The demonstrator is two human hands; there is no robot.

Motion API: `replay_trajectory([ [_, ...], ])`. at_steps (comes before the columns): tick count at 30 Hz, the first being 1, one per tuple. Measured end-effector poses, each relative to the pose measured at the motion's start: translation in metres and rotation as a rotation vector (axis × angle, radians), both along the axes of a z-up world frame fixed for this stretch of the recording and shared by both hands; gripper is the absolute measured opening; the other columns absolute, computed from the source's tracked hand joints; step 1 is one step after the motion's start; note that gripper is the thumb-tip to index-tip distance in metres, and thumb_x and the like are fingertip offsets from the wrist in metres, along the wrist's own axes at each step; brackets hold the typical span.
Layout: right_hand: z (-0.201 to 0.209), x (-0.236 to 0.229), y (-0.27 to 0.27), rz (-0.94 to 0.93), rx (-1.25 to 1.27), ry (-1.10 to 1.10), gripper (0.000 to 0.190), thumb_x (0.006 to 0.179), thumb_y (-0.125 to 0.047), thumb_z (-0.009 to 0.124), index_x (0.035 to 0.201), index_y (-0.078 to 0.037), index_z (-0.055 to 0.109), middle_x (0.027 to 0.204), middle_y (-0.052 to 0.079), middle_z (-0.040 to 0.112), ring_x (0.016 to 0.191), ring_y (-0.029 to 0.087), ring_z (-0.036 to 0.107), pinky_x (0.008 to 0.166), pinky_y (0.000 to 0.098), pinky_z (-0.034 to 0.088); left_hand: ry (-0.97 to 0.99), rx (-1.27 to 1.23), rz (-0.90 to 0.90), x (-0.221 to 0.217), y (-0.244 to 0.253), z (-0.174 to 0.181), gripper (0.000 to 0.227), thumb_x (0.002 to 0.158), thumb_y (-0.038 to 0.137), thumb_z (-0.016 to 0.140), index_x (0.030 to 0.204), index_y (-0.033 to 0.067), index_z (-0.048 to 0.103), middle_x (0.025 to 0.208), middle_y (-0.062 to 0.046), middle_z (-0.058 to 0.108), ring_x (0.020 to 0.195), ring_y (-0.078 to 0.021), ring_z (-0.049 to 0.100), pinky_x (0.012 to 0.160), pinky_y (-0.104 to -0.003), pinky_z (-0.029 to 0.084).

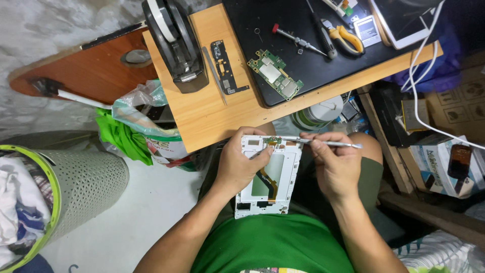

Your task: The person disassembles a white electronic device, using a screwdriver to remove screws and a metal bracket, then uses tweezers to detach a ribbon cable and remove a small circuit board. The removed parts are placed on the workbench.

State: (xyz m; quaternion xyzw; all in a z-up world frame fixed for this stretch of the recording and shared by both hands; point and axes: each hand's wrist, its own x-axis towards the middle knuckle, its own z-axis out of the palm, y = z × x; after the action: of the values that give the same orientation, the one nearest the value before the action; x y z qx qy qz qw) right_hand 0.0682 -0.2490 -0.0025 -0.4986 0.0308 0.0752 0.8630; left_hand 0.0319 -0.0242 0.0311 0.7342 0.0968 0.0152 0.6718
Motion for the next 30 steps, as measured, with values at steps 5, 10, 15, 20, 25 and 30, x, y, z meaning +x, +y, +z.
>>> replay_trajectory([
  [5,0.023,0.007,0.003,-0.007,-0.113,-0.244,0.002,0.107,-0.001,0.059,0.107,0.0,0.06,0.107,0.016,0.07,0.108,0.025,0.069,0.107,0.0385,0.055,0.05,0.018,-0.003,0.001,-0.001,-0.001,0.033,0.083,0.014,0.079,0.111,0.0057,0.063,0.09,-0.004,0.074,0.082,-0.0088,0.069,0.076,-0.027,0.057],
  [10,0.067,0.0,0.008,0.117,-0.792,-0.593,0.01,0.101,0.001,0.058,0.108,0.0,0.066,0.097,0.01,0.067,0.086,0.018,0.066,0.079,0.0299,0.054,0.041,0.071,-0.039,-0.001,-0.005,0.003,0.035,0.082,0.012,0.079,0.112,0.0065,0.062,0.089,-0.005,0.074,0.08,-0.0093,0.071,0.074,-0.027,0.057],
  [15,0.067,-0.001,0.04,0.08,-1.117,-0.799,0.023,0.086,0.002,0.08,0.106,-0.003,0.069,0.094,0.011,0.06,0.08,0.02,0.065,0.069,0.0294,0.054,0.022,0.051,-0.069,0.001,-0.007,0.006,0.039,0.08,0.01,0.08,0.113,0.0067,0.061,0.089,-0.006,0.075,0.082,-0.0107,0.073,0.074,-0.028,0.058],
  [20,0.069,0.0,0.045,0.114,-1.173,-0.887,0.03,0.081,0.002,0.083,0.107,-0.001,0.069,0.094,0.012,0.061,0.075,0.024,0.065,0.064,0.0324,0.054,0.028,0.105,-0.081,-0.002,-0.008,0.009,0.038,0.082,0.009,0.08,0.115,0.0067,0.06,0.089,-0.007,0.075,0.082,-0.0126,0.075,0.075,-0.029,0.058],
  [25,0.081,0.006,0.038,0.208,-1.272,-1.003,0.039,0.067,0.0,0.083,0.102,-0.002,0.066,0.094,0.012,0.062,0.075,0.029,0.065,0.064,0.039,0.053,-0.021,0.078,-0.129,-0.005,-0.01,0.011,0.041,0.082,0.007,0.079,0.118,0.0056,0.058,0.09,-0.01,0.076,0.084,-0.0169,0.076,0.076,-0.031,0.058],
  [30,0.094,0.014,0.035,0.325,-1.244,-1.017,0.04,0.066,-0.005,0.085,0.098,-0.002,0.063,0.094,0.011,0.061,0.077,0.031,0.065,0.065,0.0401,0.054,-0.006,0.066,-0.17,-0.006,-0.01,0.014,0.042,0.081,0.004,0.074,0.12,0.0054,0.058,0.09,-0.011,0.076,0.085,-0.0181,0.078,0.076,-0.032,0.058],
])
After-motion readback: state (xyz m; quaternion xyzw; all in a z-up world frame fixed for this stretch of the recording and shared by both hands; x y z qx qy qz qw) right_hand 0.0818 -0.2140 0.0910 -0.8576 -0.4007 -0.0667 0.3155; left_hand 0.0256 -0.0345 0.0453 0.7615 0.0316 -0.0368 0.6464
